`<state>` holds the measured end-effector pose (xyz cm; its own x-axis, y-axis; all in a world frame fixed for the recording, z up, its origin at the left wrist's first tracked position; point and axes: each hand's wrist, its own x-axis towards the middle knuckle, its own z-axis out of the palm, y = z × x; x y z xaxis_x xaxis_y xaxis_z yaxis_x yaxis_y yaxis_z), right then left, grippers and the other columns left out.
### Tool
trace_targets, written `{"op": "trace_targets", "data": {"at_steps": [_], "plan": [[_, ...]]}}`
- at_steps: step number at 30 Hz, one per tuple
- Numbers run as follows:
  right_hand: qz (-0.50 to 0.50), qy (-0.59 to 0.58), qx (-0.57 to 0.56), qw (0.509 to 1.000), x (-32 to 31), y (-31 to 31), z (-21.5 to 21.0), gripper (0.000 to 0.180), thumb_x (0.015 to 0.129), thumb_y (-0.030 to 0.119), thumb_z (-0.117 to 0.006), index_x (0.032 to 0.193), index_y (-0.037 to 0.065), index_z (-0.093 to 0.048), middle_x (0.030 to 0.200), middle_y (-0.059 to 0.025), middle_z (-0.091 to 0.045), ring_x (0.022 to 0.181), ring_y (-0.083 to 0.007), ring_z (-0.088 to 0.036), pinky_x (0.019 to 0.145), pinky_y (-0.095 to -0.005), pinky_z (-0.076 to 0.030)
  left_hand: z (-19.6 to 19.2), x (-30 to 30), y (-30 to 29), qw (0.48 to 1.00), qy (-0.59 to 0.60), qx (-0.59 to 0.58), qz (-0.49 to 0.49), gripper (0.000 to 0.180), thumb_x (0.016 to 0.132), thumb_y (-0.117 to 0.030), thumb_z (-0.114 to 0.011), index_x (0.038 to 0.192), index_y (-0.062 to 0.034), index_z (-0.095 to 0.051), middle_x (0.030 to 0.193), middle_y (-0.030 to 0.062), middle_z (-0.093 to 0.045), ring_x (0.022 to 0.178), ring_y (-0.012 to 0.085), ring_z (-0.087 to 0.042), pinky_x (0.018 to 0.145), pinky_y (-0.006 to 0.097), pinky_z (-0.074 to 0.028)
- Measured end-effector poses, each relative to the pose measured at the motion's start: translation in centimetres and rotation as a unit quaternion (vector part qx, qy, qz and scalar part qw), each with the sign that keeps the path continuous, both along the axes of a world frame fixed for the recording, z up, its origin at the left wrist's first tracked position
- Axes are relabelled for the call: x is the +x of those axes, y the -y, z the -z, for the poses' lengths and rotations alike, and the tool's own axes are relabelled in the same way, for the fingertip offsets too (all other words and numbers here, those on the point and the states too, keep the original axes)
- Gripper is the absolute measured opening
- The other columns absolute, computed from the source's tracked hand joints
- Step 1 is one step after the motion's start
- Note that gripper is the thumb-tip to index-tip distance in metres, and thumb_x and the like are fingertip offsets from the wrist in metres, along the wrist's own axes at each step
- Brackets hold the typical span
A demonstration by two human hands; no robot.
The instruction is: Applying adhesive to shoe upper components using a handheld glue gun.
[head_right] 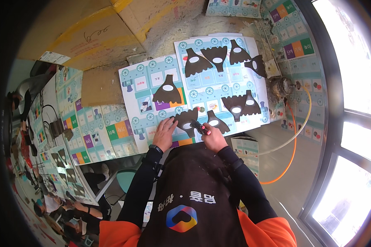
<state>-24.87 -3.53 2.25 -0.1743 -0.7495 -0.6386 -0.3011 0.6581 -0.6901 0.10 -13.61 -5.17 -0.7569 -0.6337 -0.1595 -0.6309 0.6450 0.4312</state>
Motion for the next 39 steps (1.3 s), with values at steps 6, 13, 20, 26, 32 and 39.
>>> {"op": "trace_targets", "data": {"at_steps": [6,13,20,26,32,39], "plan": [[0.028,-0.011,-0.011,0.999,-0.6,-1.0,-0.3,0.042,0.076,0.010,-0.058,0.117,0.001,-0.061,0.094,-0.0312,-0.066,0.098,-0.0510,-0.060,0.083,-0.0498,-0.049,0.1,0.1,-0.2,1.000,-0.003,0.004,-0.009,0.062,0.082,0.002,-0.053,0.143,-0.0111,-0.051,0.149,0.0078,-0.046,0.142,0.0277,-0.036,0.122,0.044,-0.025],[0.034,0.004,-0.010,0.999,-0.5,-1.1,-0.2,0.041,0.076,0.009,-0.058,0.116,0.000,-0.061,0.096,-0.0314,-0.066,0.099,-0.0501,-0.061,0.084,-0.0490,-0.049,-0.2,0.0,-0.1,1.000,-0.002,0.010,-0.008,0.062,0.082,0.003,-0.053,0.143,-0.0104,-0.051,0.149,0.0079,-0.046,0.143,0.0278,-0.035,0.122,0.044,-0.024],[-0.014,0.024,0.008,1.000,-0.7,-1.3,-1.1,0.039,0.075,0.011,-0.060,0.112,-0.001,-0.061,0.095,-0.0302,-0.066,0.097,-0.0501,-0.060,0.083,-0.0482,-0.049,-0.3,-0.1,-0.2,1.000,0.005,0.014,-0.008,0.064,0.081,0.003,-0.053,0.143,-0.0102,-0.051,0.149,0.0084,-0.046,0.142,0.0283,-0.035,0.122,0.044,-0.024],[-0.042,0.007,-0.037,0.998,-0.3,-1.7,-0.6,0.039,0.074,0.012,-0.061,0.111,-0.002,-0.060,0.092,-0.0289,-0.066,0.095,-0.0499,-0.060,0.081,-0.0488,-0.049,-0.3,-0.1,-0.3,1.000,0.002,0.008,-0.009,0.062,0.082,0.002,-0.053,0.143,-0.0099,-0.051,0.148,0.0085,-0.046,0.142,0.0285,-0.035,0.122,0.044,-0.024],[0.004,0.003,-0.017,1.000,-1.4,-1.8,-1.0,0.040,0.074,0.012,-0.061,0.112,0.000,-0.061,0.092,-0.0290,-0.066,0.095,-0.0496,-0.061,0.082,-0.0481,-0.050,-0.4,-0.2,-0.3,1.000,-0.001,0.011,-0.010,0.061,0.083,0.002,-0.052,0.142,-0.0096,-0.052,0.148,0.0088,-0.046,0.142,0.0288,-0.035,0.122,0.045,-0.025],[-0.024,0.035,-0.015,0.999,-1.1,-2.2,-0.5,0.039,0.074,0.010,-0.061,0.111,-0.002,-0.060,0.090,-0.0275,-0.068,0.090,-0.0463,-0.065,0.078,-0.0448,-0.051,-0.3,-0.4,-0.2,1.000,0.005,0.008,-0.011,0.060,0.082,0.001,-0.054,0.141,-0.0093,-0.053,0.146,0.0092,-0.047,0.141,0.0293,-0.037,0.120,0.044,-0.027]]}}
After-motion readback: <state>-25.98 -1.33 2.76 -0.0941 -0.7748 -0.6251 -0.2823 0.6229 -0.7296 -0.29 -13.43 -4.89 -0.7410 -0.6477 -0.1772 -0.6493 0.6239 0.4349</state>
